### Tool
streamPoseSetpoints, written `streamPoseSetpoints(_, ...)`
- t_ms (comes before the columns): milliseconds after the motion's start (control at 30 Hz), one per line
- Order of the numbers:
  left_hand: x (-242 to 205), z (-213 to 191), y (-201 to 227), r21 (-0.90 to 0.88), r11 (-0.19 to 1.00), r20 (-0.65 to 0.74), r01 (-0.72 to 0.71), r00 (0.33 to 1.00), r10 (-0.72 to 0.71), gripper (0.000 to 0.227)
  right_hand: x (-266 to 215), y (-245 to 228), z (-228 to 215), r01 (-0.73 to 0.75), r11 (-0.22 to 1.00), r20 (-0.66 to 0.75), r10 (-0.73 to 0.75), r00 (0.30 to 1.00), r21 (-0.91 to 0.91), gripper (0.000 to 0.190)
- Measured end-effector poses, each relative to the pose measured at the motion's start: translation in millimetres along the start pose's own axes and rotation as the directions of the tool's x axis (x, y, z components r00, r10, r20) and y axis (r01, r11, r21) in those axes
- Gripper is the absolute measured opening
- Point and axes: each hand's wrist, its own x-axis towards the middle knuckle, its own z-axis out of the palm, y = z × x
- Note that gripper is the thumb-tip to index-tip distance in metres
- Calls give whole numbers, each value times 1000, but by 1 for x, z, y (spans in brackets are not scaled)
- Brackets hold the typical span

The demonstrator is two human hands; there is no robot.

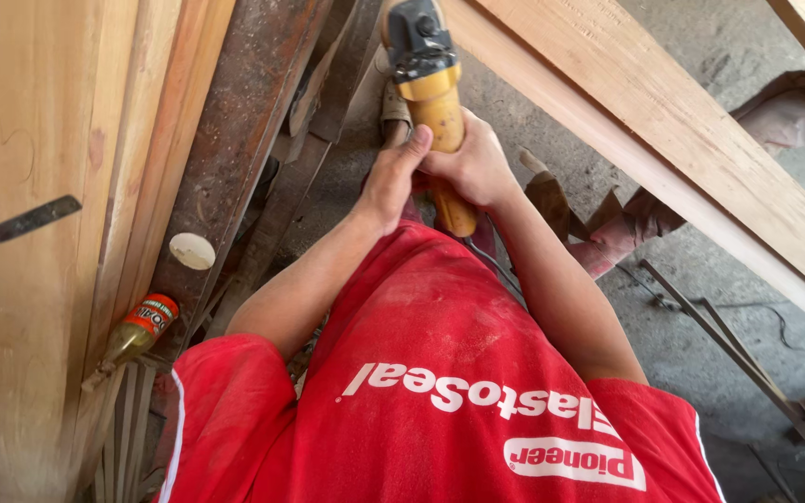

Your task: The person uses a handheld angle grinder with a sanding disc to smooth the surface of a long wooden plank. They hold the plank with one hand and move the tool along its length repeatedly, generating sawdust.

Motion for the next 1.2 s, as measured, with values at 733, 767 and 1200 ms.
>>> streamPoseSetpoints(733, 17, -21, 22, -57, 995, 171, 80, 983, -70, 91, 24, -18, 9, -49, 996, -2, 49, 999, -74, 49)
streamPoseSetpoints(767, 19, -29, 29, -44, 996, 138, 73, 988, -66, 92, 33, -24, 14, -23, 996, 22, 25, 999, -86, 49)
streamPoseSetpoints(1200, 12, -30, 41, -35, 994, 170, 99, 981, -92, 95, 33, -43, 28, -98, 987, -17, 96, 995, -126, 47)
